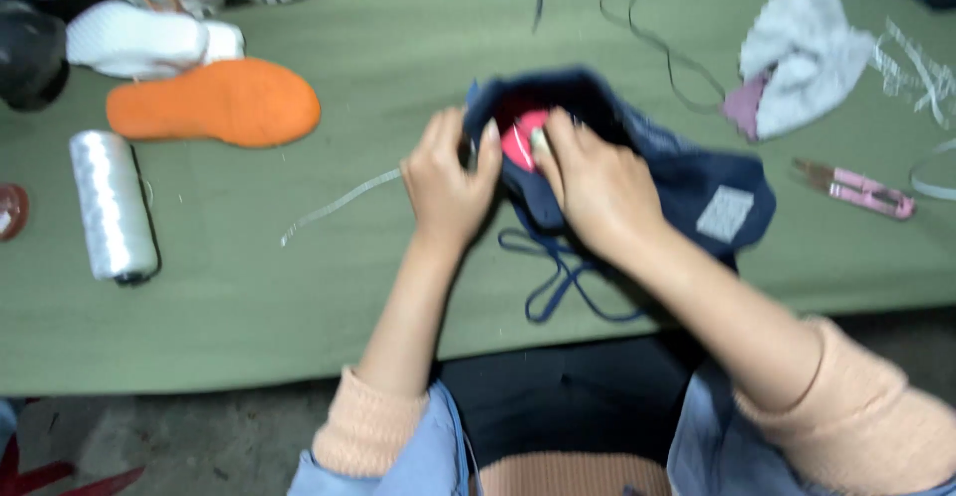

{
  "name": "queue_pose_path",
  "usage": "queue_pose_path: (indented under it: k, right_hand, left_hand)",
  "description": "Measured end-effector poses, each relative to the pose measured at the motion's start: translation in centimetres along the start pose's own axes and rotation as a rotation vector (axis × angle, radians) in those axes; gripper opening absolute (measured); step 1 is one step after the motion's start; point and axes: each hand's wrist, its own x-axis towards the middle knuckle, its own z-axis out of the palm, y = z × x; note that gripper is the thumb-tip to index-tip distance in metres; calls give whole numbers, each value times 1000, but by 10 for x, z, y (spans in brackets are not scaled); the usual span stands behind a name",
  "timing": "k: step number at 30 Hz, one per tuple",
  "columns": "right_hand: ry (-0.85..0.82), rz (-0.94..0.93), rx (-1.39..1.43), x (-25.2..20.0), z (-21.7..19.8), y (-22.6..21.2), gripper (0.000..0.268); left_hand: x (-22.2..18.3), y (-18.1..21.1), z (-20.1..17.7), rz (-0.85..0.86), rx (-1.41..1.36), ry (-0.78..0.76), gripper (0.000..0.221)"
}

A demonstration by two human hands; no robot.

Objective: Hand-stitching the sole of a blue sneaker using a sewing awl and thread at a repair bench.

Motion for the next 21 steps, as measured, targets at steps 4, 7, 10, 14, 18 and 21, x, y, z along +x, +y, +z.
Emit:
queue_pose_path:
  k: [4,7,10,14,18,21]
  right_hand:
    - [20,15,2,-8,-8,-5,22]
    - [244,-108,-193,-20,-8,-7,28]
    - [308,-185,-167,-31,-15,-10,28]
    - [409,-127,-149,-69,13,16,27]
    - [294,28,-168,-102,33,39,22]
    - [371,27,-203,-112,41,45,28]
  left_hand:
    - [-13,0,3,-53,12,27,35]
    - [-15,10,-6,-81,-83,148,47]
    - [-9,28,-24,81,-180,151,43]
    - [-16,31,-29,185,-168,222,52]
    - [-26,25,-26,249,-78,225,57]
    - [-29,25,-27,165,-160,206,53]
